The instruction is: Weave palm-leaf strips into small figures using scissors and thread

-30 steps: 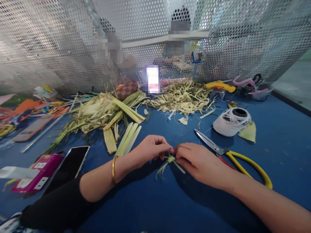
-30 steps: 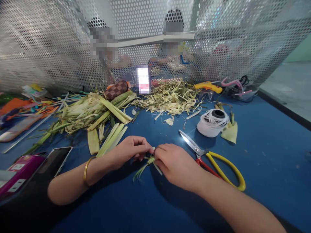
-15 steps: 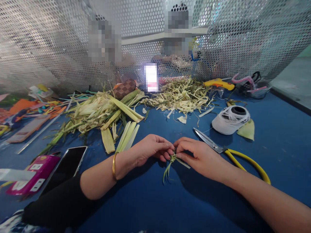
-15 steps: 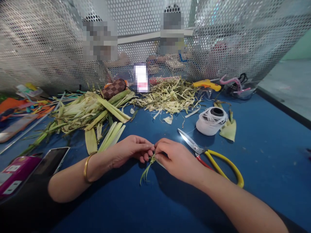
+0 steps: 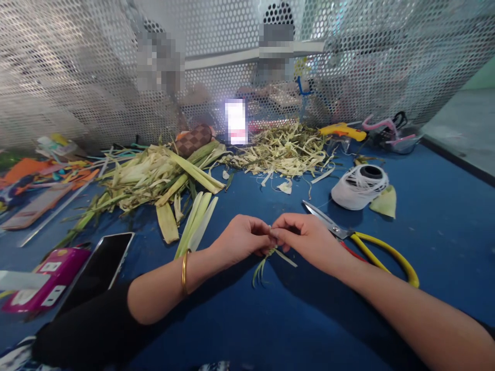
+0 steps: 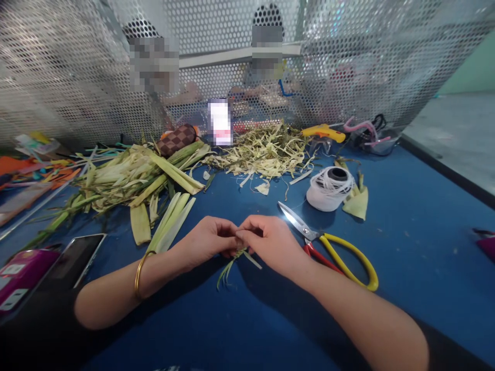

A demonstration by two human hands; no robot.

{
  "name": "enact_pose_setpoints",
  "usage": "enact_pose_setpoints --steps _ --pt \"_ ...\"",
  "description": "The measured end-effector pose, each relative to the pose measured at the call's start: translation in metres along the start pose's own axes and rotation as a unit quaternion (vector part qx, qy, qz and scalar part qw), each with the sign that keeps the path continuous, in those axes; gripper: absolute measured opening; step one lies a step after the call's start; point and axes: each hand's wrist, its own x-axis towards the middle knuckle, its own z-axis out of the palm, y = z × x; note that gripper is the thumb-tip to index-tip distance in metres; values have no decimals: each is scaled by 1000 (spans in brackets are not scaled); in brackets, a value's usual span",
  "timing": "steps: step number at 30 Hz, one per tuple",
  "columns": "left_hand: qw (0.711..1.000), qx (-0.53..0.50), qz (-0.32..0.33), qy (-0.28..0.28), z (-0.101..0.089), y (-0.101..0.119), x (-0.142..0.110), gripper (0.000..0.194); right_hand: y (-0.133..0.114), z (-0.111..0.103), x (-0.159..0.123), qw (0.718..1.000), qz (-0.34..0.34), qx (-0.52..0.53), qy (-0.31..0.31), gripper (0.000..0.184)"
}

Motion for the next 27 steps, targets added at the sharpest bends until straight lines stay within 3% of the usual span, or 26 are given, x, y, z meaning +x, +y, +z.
enact_pose_setpoints --steps 3,8,12,22,27 --pt "1000 4 18 10 1 -1 -1 8 2 -9 1 999 -26 9 34 17" --pt "1000 8 22 13 -3 0 -2 13 9 -22 1 980 -71 -184 2 7" --pt "1000 16 20 16 -3 3 -2 13 13 -16 2 966 -58 -252 -2 9" --pt "999 -14 5 35 -5 -2 3 19 8 -15 1 982 -36 -184 7 11" --pt "999 -16 -5 48 -6 1 3 13 1 -13 -4 983 -87 -159 -29 11"
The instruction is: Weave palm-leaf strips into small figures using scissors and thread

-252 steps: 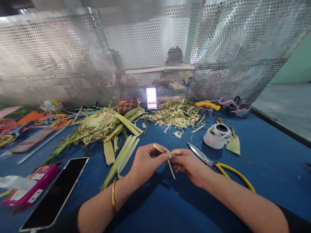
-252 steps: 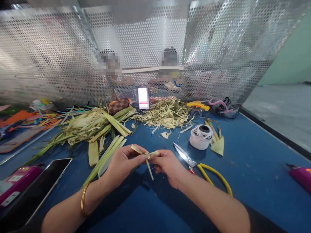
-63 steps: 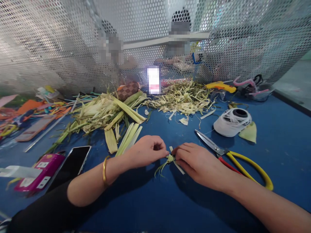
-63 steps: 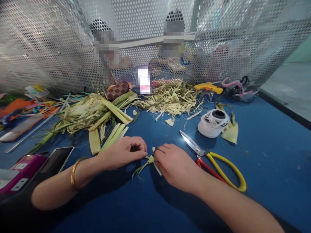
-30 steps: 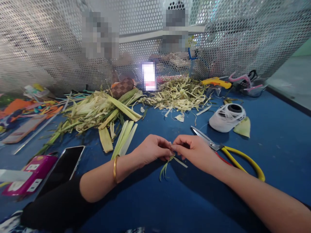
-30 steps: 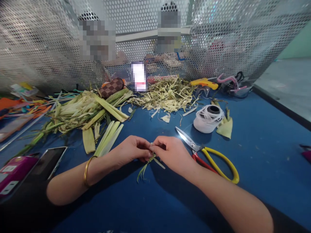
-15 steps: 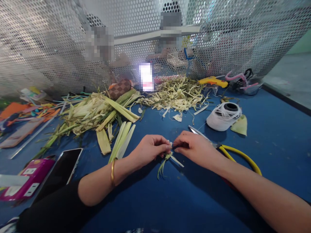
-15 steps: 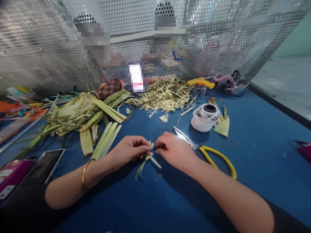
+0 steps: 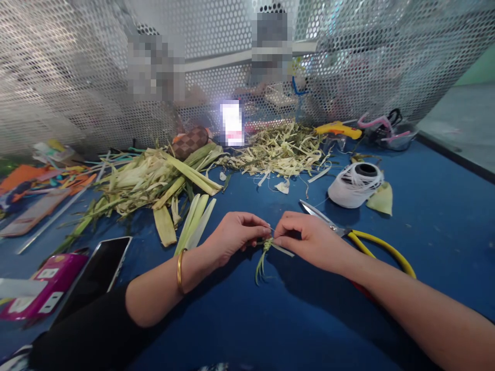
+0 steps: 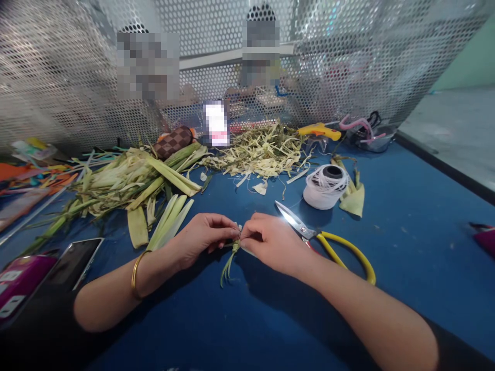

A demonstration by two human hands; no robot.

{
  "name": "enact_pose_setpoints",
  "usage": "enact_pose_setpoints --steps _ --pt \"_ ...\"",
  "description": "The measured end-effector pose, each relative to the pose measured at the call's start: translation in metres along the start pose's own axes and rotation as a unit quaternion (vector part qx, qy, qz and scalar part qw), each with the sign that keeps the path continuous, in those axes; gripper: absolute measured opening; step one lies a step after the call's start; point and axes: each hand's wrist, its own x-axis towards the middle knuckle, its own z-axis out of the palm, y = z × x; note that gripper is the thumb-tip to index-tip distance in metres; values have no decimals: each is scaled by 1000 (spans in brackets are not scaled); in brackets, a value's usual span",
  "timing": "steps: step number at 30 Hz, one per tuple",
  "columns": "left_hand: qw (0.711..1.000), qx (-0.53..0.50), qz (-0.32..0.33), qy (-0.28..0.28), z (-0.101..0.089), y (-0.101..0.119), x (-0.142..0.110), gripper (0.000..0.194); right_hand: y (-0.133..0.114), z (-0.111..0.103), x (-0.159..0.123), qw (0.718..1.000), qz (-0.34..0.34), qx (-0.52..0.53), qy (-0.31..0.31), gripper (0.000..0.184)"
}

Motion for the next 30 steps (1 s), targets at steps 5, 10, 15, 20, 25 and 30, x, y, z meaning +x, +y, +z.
enact_pose_setpoints --steps 5,10,15,20,25,30 --pt "1000 11 2 1 0 2 -2 12 -1 -2 0 999 -9 -22 -38 12" --pt "999 33 14 -7 1 2 -3 16 4 -1 3 992 40 97 75 21" --pt "998 43 41 -7 1 2 -3 11 7 10 6 982 44 184 13 27" --pt "997 53 57 -28 -2 1 -1 11 10 15 7 984 30 178 -11 27" --pt "993 85 77 -25 -5 -2 1 12 11 15 6 995 1 95 -17 32" --pt "979 155 134 14 -7 -6 2 12 11 15 5 998 5 62 -11 31"
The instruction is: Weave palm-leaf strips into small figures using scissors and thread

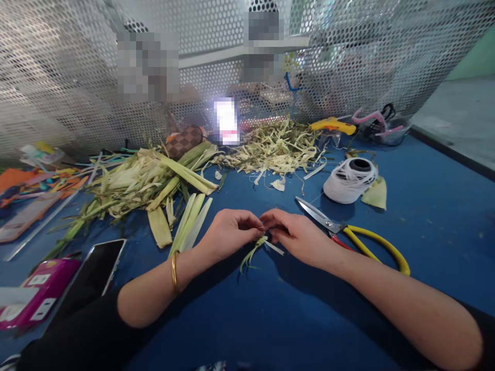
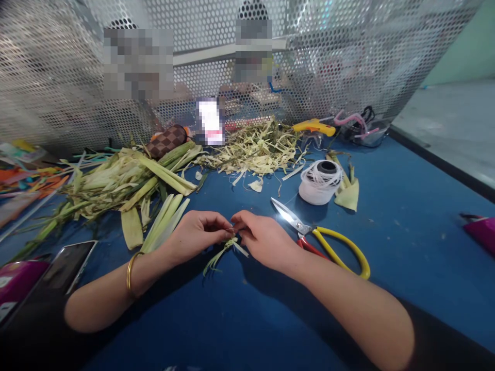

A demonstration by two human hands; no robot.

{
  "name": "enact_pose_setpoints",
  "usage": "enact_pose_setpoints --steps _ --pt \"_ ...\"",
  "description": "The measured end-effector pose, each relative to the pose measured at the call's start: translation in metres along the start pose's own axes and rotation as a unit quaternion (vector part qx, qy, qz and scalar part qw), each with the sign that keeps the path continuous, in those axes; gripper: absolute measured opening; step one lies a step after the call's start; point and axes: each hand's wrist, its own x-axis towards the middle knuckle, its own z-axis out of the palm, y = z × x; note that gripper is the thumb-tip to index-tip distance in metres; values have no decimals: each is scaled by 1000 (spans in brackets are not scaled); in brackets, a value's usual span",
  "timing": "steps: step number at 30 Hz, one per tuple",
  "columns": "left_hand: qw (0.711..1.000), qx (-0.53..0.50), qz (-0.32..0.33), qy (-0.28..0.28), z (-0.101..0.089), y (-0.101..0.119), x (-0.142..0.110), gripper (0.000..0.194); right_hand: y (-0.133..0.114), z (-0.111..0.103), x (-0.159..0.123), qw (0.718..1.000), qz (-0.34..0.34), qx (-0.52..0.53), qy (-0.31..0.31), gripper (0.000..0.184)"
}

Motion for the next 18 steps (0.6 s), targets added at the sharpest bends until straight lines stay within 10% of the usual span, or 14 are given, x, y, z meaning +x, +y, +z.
enact_pose_setpoints --steps 8,18 --pt "970 213 98 58 5 1 -7 15 -2 -1 -1 1000 -2 -18 10 28" --pt "843 434 304 98 10 -14 -11 23 0 4 -4 998 -5 -36 57 24"
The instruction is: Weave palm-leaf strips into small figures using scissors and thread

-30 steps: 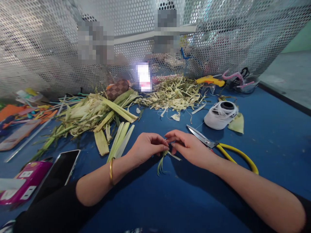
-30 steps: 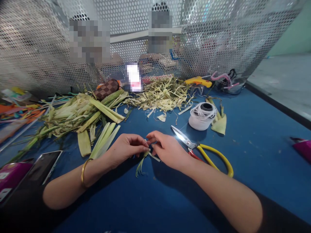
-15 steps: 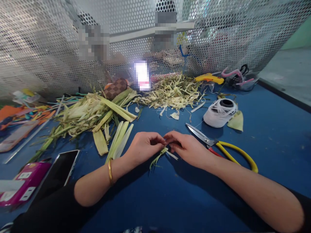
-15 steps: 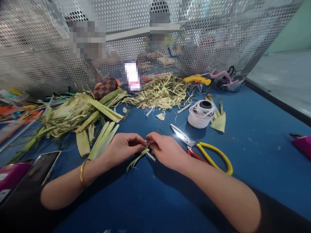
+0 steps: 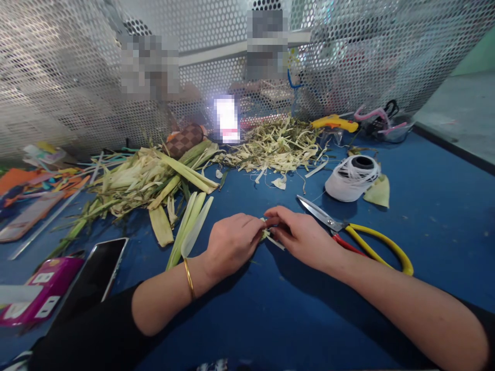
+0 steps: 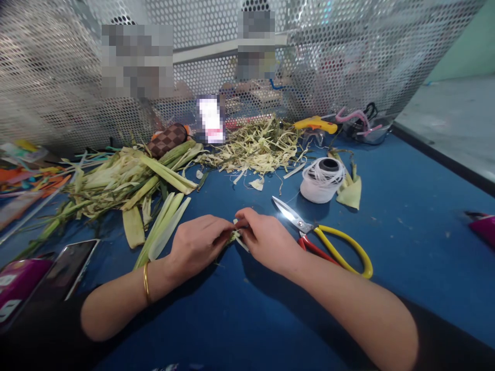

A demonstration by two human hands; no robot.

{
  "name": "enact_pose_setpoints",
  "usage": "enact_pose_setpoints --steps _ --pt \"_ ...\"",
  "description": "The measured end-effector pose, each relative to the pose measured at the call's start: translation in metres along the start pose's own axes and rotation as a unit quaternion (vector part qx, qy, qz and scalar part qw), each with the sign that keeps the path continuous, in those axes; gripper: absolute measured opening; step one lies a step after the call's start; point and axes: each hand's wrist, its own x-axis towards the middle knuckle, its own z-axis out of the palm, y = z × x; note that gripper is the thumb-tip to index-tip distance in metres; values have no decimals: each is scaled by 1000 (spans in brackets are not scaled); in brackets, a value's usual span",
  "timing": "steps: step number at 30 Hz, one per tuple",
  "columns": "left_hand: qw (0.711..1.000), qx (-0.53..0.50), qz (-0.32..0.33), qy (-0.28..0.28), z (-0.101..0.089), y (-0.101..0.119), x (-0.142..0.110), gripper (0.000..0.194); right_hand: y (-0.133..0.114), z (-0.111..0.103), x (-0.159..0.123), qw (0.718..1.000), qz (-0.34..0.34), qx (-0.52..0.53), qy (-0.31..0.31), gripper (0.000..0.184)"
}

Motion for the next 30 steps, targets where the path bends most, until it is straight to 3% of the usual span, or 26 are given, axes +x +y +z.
enact_pose_setpoints --steps 4,10,14,23,30 --pt "992 73 59 84 5 -1 1 21 0 1 0 1000 0 6 -6 23" --pt "982 143 103 72 4 -3 2 18 1 2 2 1000 -5 6 -3 23" --pt "978 142 116 95 2 -2 2 18 4 3 5 1000 -7 16 -4 25" --pt "982 69 97 144 2 1 3 19 9 4 8 998 -14 53 39 21" --pt "990 -34 14 138 2 -2 1 16 8 3 7 997 -11 62 49 17"
